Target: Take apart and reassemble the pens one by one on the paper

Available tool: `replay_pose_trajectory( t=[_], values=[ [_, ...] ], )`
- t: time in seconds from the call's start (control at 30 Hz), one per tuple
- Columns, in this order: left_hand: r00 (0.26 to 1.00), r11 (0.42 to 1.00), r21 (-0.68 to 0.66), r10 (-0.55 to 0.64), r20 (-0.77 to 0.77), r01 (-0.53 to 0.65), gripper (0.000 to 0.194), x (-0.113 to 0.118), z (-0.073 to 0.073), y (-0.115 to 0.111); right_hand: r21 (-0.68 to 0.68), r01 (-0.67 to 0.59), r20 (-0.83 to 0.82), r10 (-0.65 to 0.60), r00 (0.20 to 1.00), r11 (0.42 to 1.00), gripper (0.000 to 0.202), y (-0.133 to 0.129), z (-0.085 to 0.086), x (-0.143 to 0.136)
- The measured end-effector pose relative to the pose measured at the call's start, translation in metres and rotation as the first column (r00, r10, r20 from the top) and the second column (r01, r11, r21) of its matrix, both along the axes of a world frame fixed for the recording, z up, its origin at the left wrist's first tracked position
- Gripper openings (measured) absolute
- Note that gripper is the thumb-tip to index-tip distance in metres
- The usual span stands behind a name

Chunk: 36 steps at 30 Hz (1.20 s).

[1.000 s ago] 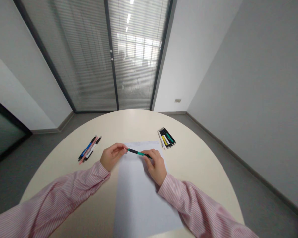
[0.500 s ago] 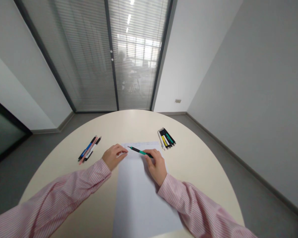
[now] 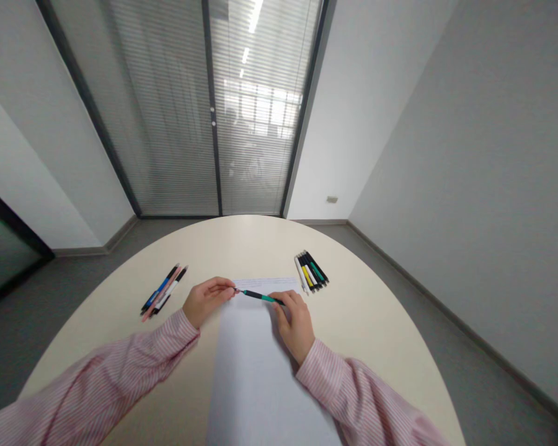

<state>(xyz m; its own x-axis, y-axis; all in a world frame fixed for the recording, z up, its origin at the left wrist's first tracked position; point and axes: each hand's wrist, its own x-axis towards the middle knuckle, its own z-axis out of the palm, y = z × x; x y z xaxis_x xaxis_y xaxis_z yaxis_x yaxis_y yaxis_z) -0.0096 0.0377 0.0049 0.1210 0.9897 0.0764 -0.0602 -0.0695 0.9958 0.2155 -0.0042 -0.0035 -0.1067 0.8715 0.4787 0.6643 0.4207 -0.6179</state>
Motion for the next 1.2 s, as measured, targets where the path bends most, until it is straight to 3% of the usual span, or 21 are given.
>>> replay_pose_trajectory(
  t=[0.4,0.67,0.83,1.07,1.2],
  values=[
    [0.983,0.996,0.086,0.029,-0.180,-0.013,0.029,0.005,0.002,-0.003,0.051,-0.010,0.081,0.005,0.997,0.999,0.022,-0.002,0.001,0.000],
    [0.982,0.998,0.062,-0.008,-0.188,0.020,0.031,0.005,0.000,-0.005,0.087,-0.062,0.119,0.052,0.992,0.994,0.022,-0.002,0.002,0.002],
    [0.980,0.995,0.096,-0.004,-0.198,0.023,0.030,0.002,-0.003,-0.004,0.038,-0.102,0.131,0.096,0.987,0.994,0.023,-0.005,0.003,0.000],
    [0.957,0.983,0.164,-0.029,-0.288,0.079,0.021,0.005,-0.005,-0.012,0.027,-0.163,0.097,0.159,0.982,0.986,0.008,-0.004,0.002,0.000],
    [0.953,0.980,0.181,-0.020,-0.301,0.078,0.019,0.006,-0.004,-0.014,0.028,-0.182,0.092,0.178,0.980,0.983,0.016,-0.002,0.001,0.001]
  ],
)
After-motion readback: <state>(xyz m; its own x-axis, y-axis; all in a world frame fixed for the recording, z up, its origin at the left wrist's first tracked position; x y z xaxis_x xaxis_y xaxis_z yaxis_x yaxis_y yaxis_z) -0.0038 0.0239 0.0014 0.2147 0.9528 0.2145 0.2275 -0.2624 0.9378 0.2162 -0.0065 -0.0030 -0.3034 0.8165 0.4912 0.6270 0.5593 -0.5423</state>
